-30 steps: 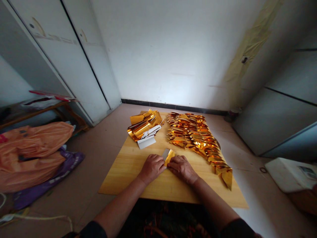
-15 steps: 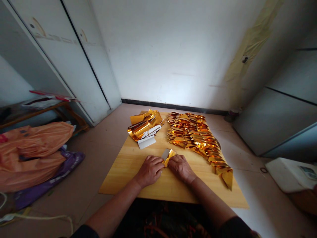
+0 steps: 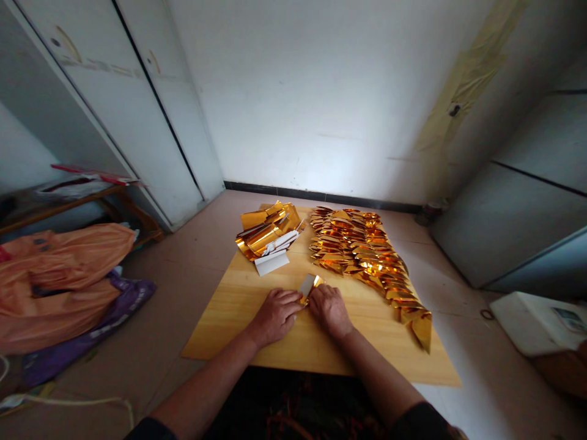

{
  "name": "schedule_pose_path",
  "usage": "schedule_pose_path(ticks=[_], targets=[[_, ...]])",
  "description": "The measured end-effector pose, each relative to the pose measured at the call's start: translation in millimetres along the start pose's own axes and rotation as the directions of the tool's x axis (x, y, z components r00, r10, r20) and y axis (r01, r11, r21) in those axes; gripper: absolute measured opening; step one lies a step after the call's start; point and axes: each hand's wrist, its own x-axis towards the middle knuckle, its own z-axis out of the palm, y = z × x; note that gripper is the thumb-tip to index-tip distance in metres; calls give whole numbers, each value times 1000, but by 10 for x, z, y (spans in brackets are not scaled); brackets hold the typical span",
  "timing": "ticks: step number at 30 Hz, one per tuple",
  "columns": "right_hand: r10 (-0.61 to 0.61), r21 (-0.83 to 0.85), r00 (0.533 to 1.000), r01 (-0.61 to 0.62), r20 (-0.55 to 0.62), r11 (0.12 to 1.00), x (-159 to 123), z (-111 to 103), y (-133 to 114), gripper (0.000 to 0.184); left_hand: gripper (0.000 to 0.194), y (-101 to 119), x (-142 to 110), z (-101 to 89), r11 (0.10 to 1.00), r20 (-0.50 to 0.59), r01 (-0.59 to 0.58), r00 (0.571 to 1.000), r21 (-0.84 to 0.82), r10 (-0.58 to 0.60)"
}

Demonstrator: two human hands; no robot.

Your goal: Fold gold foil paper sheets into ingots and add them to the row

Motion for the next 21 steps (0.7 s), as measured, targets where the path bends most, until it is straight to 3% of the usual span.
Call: schedule_pose_path(ticks=[15, 21], targets=[[69, 6, 996, -68, -49, 998, -16, 77, -35, 18, 25, 73, -52, -4, 995, 21, -11, 1000, 96, 10], [63, 0, 998, -63, -23, 998, -7, 43, -35, 18, 35, 114, -39, 13, 995, -14, 9, 1000, 101, -8]])
